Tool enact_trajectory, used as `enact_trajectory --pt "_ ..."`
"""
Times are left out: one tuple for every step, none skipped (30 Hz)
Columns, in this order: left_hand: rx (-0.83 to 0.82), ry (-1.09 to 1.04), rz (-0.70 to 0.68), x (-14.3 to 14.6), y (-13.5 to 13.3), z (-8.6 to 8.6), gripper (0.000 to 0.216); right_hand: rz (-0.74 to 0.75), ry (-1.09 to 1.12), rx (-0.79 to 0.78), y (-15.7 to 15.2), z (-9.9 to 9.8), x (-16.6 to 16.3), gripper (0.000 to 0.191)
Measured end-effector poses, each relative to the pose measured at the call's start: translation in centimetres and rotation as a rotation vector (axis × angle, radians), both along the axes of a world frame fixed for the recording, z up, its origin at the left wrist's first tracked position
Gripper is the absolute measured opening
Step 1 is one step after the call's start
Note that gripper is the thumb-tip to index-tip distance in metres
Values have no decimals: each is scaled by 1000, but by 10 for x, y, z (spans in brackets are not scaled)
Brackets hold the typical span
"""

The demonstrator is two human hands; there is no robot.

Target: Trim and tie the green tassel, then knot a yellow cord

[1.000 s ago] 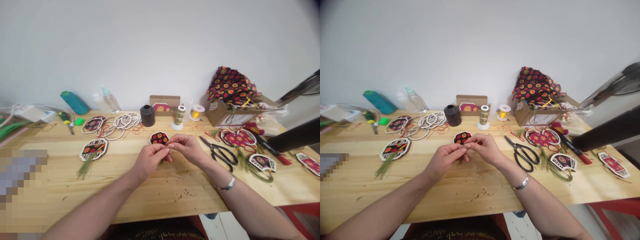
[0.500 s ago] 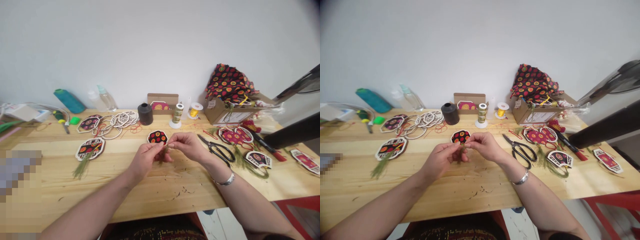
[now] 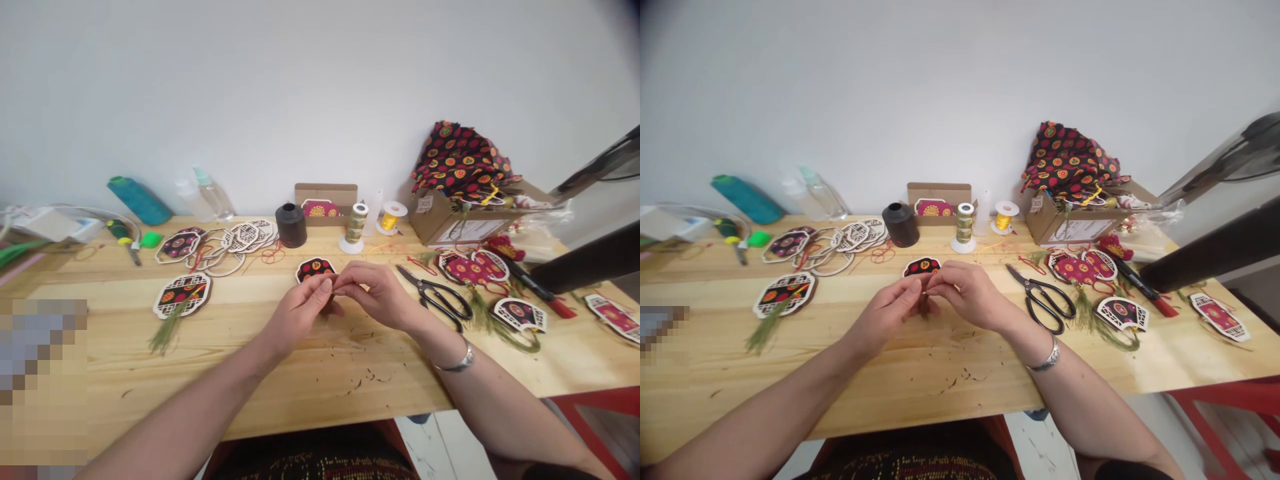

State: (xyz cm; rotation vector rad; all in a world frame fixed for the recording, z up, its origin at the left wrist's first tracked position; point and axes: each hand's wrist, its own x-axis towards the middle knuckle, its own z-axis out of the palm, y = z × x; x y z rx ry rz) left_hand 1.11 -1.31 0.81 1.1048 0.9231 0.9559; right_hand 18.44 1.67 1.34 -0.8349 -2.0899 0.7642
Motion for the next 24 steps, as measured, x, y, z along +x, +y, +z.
enact_trajectory --pt "-17 26 -26 0 0 0 35 0 -17 26 0 0 1 16" --pt "-35 46 -44 1 1 0 33 4 -31 40 1 0 1 16" --pt "-59 52 -56 1 2 -1 31 6 -40 45 1 0 2 16" --pt "-90 39 -59 1 2 -2 30 4 -45 45 2 0 2 16" --pt "-127 17 -59 1 3 -3 30 3 -48 37 2 0 2 16" --pt "-163 -7 -58 0 3 -4 30 2 -48 19 2 1 1 15" --pt "-194 -27 -58 0 4 -4 29 -2 -45 -8 2 1 1 15" --pt "-216 -43 -59 0 4 -5 28 -5 -36 -43 2 1 1 15" --pt "-230 -55 -62 0 4 -5 27 -8 -19 -84 3 1 0 14" --pt "-238 -68 -66 0 5 -5 26 -8 6 -131 3 1 0 14" --pt "-243 -84 -71 0 5 -5 24 -5 37 -180 3 0 0 13" --pt "-243 -100 -75 0 5 -5 23 1 72 -229 4 -1 -1 13" --pt "-242 -113 -76 0 4 -6 22 10 107 -273 4 -1 -1 13" --pt "-240 -123 -74 0 4 -6 21 21 140 -313 4 -2 -1 13" --pt "-237 -133 -73 -1 4 -6 21 31 170 -350 4 -3 -2 14" --pt "-235 -142 -73 -1 4 -6 20 39 198 -385 4 -3 -2 14" --pt "-234 -151 -70 -1 4 -6 20 44 224 -418 4 -3 -3 14" --pt "-236 -160 -67 -1 4 -7 20 47 248 -447 4 -4 -3 14" --pt "-238 -167 -61 -1 5 -7 20 50 267 -473 4 -4 -3 14" --pt "-238 -168 -54 -1 5 -7 21 53 279 -494 4 -4 -4 14" --pt "-238 -166 -48 -1 5 -7 21 58 286 -510 5 -4 -4 15" --pt "-237 -160 -42 -1 5 -7 21 64 289 -523 5 -4 -4 15" --pt "-237 -153 -38 -1 5 -7 21 71 289 -533 5 -4 -3 14" --pt "-237 -146 -35 -1 6 -7 20 72 283 -535 6 -4 -3 14"
